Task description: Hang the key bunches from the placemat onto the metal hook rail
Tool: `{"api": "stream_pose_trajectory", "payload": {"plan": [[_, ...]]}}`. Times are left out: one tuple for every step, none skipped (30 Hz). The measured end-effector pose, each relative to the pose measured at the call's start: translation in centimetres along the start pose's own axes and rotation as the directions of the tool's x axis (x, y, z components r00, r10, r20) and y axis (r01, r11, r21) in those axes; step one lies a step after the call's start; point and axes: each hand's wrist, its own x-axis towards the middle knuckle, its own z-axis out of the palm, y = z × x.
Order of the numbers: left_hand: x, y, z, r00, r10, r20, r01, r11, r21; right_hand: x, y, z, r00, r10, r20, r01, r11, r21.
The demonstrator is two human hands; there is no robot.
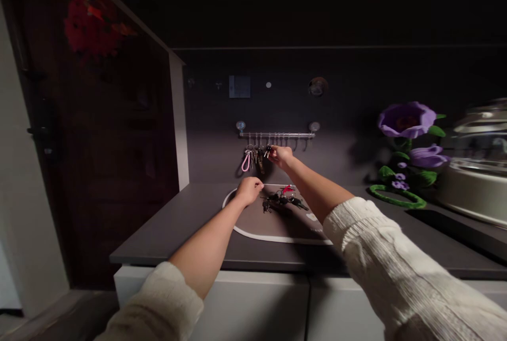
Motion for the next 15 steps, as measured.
{"api": "stream_pose_trajectory", "payload": {"plan": [[0.0, 0.0, 0.0, 1.000, -0.001, 0.001, 0.001, 1.000, -0.002, 0.0, 0.1, 0.0, 1.000, -0.003, 0.000, 0.003, 1.000, 0.000], [0.0, 0.0, 0.0, 1.000, -0.001, 0.002, 0.001, 1.000, -0.004, 0.0, 0.2, 0.0, 1.000, -0.007, 0.000, 0.007, 1.000, -0.002], [0.0, 0.0, 0.0, 1.000, -0.001, 0.002, 0.001, 1.000, -0.006, 0.1, 0.3, -0.1, 1.000, -0.014, -0.003, 0.014, 1.000, -0.008], [0.0, -0.1, 0.0, 1.000, 0.000, 0.000, 0.000, 1.000, -0.009, 0.1, 0.4, -0.1, 1.000, -0.025, -0.008, 0.025, 0.999, -0.020], [0.0, -0.1, 0.0, 1.000, 0.000, -0.001, 0.000, 1.000, -0.010, 0.2, 0.5, -0.1, 0.999, -0.038, -0.014, 0.037, 0.999, -0.036], [0.0, -0.1, 0.0, 1.000, 0.002, -0.001, -0.002, 1.000, -0.012, 0.3, 0.5, -0.2, 0.999, -0.049, -0.019, 0.048, 0.998, -0.051], [0.0, -0.1, 0.0, 1.000, 0.005, 0.000, -0.005, 1.000, -0.015, 0.4, 0.6, -0.2, 0.998, -0.058, -0.021, 0.056, 0.996, -0.065], [0.0, -0.1, 0.0, 1.000, 0.010, 0.002, -0.010, 1.000, -0.020, 0.4, 0.7, -0.3, 0.998, -0.066, -0.020, 0.064, 0.995, -0.078], [0.0, -0.1, 0.0, 1.000, 0.015, 0.003, -0.015, 1.000, -0.027, 0.5, 0.7, -0.3, 0.997, -0.073, -0.015, 0.071, 0.994, -0.088], [-0.1, -0.1, 0.0, 1.000, 0.018, 0.004, -0.018, 0.999, -0.035, 0.6, 0.8, -0.4, 0.997, -0.078, -0.007, 0.077, 0.992, -0.097], [-0.1, 0.0, 0.0, 1.000, 0.020, 0.002, -0.020, 0.999, -0.046, 0.6, 0.9, -0.5, 0.996, -0.085, 0.000, 0.084, 0.991, -0.105], [-0.1, 0.0, -0.1, 1.000, 0.019, -0.001, -0.019, 0.998, -0.059, 0.7, 1.0, -0.6, 0.996, -0.093, 0.005, 0.093, 0.989, -0.113], [-0.1, 0.0, -0.1, 1.000, 0.015, -0.002, -0.015, 0.997, -0.074, 0.7, 1.1, -0.8, 0.995, -0.102, 0.010, 0.102, 0.987, -0.121], [-0.1, 0.1, -0.1, 1.000, 0.009, -0.002, -0.009, 0.996, -0.092, 0.7, 1.2, -0.9, 0.994, -0.107, 0.017, 0.109, 0.986, -0.127], [-0.1, 0.1, -0.1, 1.000, 0.003, 0.000, -0.003, 0.994, -0.113, 0.7, 1.3, -1.1, 0.993, -0.112, 0.023, 0.114, 0.985, -0.131]]}}
